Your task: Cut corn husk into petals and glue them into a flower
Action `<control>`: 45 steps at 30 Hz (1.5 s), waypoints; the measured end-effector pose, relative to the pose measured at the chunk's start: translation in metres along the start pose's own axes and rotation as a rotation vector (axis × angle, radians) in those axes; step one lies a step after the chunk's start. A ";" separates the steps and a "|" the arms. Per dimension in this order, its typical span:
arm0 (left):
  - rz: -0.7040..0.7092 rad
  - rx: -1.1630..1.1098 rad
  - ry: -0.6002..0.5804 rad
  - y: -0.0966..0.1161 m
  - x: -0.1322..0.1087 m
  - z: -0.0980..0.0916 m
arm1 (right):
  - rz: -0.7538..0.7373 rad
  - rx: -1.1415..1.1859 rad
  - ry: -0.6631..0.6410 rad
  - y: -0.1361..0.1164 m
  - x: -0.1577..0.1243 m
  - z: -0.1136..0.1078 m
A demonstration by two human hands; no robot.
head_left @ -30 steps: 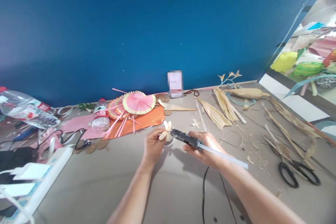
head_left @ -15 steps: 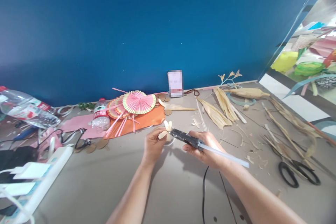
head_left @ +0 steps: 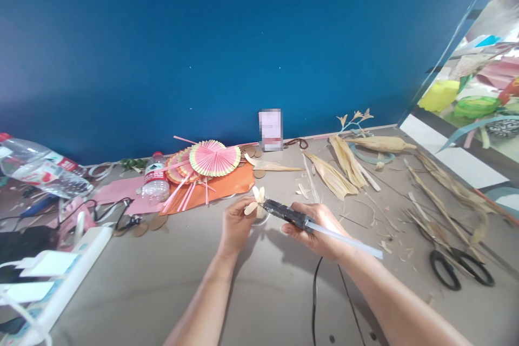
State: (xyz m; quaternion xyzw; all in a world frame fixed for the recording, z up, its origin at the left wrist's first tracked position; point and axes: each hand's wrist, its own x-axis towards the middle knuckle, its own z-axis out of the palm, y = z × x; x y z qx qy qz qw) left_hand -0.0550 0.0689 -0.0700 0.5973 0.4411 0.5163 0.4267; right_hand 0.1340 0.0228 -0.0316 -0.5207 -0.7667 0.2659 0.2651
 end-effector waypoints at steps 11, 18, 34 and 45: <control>0.010 -0.045 0.020 0.001 0.000 0.002 | 0.002 -0.003 -0.003 0.000 0.001 -0.001; -0.016 -0.051 0.027 0.001 0.000 0.002 | -0.016 -0.001 -0.007 0.001 0.000 -0.002; -0.019 -0.050 0.023 0.004 0.000 0.002 | -0.017 0.032 -0.005 -0.001 -0.001 -0.003; -0.047 -0.078 0.057 0.003 0.000 0.002 | -0.008 -0.009 0.023 0.000 0.000 -0.004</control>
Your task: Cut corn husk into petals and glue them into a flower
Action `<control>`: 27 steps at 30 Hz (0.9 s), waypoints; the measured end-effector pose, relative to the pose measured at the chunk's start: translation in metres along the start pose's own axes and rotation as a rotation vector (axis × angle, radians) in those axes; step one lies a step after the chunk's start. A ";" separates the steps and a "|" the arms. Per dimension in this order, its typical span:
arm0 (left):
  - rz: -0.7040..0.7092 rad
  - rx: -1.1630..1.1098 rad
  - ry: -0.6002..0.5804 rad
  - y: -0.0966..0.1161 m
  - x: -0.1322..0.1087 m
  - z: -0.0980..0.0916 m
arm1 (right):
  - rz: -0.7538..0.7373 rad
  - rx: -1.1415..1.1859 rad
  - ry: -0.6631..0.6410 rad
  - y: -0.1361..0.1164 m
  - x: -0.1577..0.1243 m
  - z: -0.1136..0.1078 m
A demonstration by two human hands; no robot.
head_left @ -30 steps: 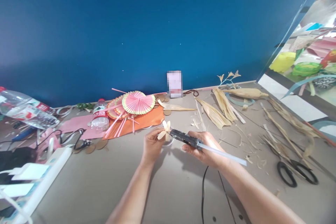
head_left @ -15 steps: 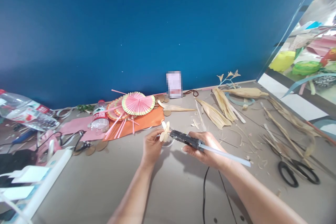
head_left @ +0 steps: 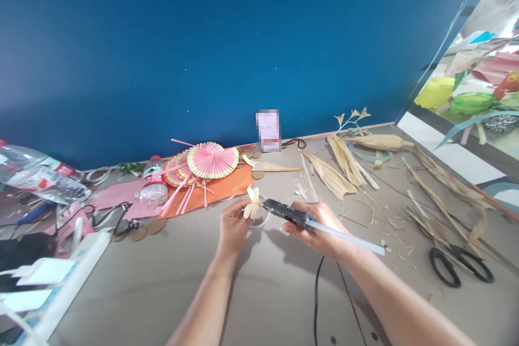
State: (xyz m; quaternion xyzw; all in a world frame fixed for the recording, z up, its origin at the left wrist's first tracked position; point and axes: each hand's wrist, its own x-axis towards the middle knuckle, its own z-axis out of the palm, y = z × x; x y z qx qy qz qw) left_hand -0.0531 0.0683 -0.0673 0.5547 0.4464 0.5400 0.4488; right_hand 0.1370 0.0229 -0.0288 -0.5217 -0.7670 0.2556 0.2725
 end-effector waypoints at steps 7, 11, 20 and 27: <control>0.005 -0.010 -0.002 0.000 -0.001 0.001 | 0.008 -0.002 -0.011 -0.001 0.001 0.001; 0.008 -0.011 -0.010 0.000 0.000 0.000 | 0.016 -0.003 -0.013 0.000 0.001 0.001; 0.014 -0.008 -0.005 0.000 -0.001 0.000 | 0.017 0.005 -0.015 -0.001 0.001 0.001; 0.002 -0.011 -0.017 0.003 -0.001 0.001 | -0.001 -0.001 -0.022 -0.001 0.000 0.001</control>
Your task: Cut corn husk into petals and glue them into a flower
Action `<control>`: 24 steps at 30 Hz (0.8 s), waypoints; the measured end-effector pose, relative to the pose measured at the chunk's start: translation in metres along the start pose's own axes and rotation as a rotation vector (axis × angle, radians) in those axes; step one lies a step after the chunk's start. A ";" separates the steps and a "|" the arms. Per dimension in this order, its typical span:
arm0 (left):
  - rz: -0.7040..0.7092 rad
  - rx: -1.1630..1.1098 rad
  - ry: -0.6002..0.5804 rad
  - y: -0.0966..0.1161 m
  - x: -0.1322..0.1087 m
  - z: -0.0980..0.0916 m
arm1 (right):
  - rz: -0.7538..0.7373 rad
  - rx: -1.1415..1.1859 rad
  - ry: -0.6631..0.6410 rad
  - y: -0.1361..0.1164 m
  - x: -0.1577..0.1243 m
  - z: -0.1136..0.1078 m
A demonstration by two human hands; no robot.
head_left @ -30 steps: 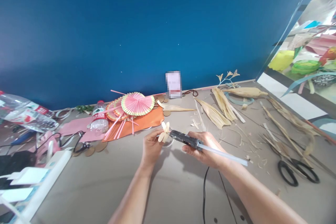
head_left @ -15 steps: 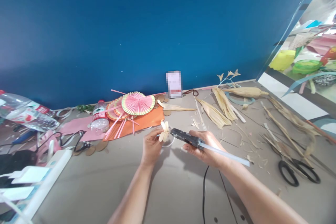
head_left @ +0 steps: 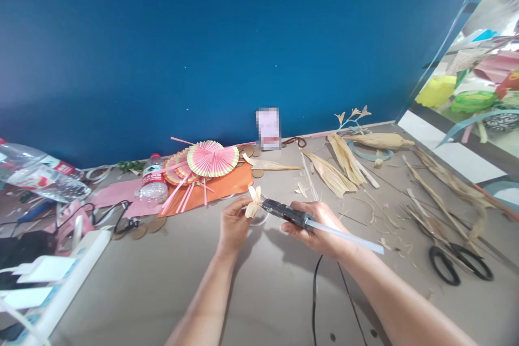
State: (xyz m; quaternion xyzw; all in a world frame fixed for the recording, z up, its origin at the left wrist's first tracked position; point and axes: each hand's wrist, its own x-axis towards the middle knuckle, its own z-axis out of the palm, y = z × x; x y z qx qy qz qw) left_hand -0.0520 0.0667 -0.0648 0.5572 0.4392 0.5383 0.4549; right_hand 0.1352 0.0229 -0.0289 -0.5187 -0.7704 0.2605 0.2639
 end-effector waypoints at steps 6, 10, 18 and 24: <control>-0.013 -0.007 0.008 0.004 0.000 0.001 | -0.005 -0.009 0.018 0.001 0.000 0.000; -0.013 -0.008 0.013 0.003 0.000 0.002 | 0.006 0.000 0.023 0.001 0.000 0.000; -0.006 -0.016 0.010 0.002 0.000 0.001 | 0.009 -0.011 0.016 0.001 0.000 0.000; -0.007 -0.016 0.005 0.000 -0.001 0.001 | 0.024 -0.005 0.029 0.000 0.000 0.000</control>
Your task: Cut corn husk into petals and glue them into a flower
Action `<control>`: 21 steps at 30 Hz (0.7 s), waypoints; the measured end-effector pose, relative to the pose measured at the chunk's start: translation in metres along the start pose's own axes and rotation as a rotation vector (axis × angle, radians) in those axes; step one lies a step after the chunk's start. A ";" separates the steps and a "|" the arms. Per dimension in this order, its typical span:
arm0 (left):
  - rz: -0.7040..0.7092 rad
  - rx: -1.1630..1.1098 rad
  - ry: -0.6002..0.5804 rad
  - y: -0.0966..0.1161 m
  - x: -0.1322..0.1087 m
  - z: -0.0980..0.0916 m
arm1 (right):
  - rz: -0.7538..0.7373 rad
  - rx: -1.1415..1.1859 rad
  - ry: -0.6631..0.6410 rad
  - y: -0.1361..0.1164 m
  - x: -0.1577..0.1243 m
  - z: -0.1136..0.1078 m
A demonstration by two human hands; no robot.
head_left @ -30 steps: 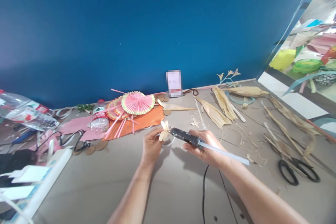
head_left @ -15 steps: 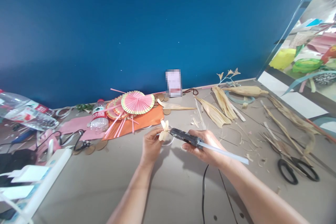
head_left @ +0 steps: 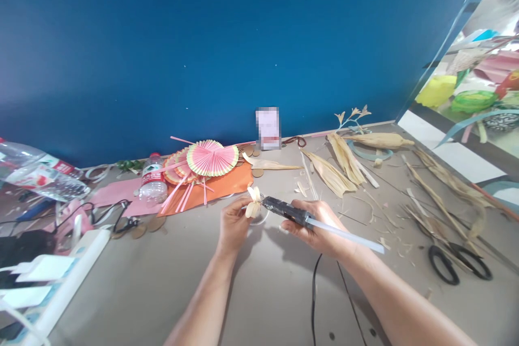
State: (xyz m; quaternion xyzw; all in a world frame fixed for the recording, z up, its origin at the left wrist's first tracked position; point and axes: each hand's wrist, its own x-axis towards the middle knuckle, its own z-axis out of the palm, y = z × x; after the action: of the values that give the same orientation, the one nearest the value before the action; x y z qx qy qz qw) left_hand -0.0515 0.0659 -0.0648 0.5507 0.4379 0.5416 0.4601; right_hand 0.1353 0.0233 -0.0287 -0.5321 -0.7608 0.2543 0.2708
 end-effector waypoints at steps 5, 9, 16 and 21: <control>0.021 -0.007 -0.012 -0.007 0.001 -0.003 | -0.013 0.037 0.006 0.000 -0.001 -0.001; 0.041 -0.103 0.119 -0.009 0.008 -0.013 | 0.028 0.062 0.068 0.000 0.000 -0.001; -0.048 -0.217 0.450 -0.001 0.022 -0.027 | 0.027 -0.138 0.004 -0.002 0.002 0.022; -0.339 -0.171 0.398 -0.005 0.022 -0.024 | 0.053 -0.196 -0.025 0.003 0.003 0.039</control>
State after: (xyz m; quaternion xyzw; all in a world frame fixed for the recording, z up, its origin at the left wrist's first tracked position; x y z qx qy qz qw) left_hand -0.0743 0.0896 -0.0659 0.3116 0.5581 0.5895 0.4939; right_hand 0.1099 0.0236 -0.0580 -0.5728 -0.7710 0.1923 0.2013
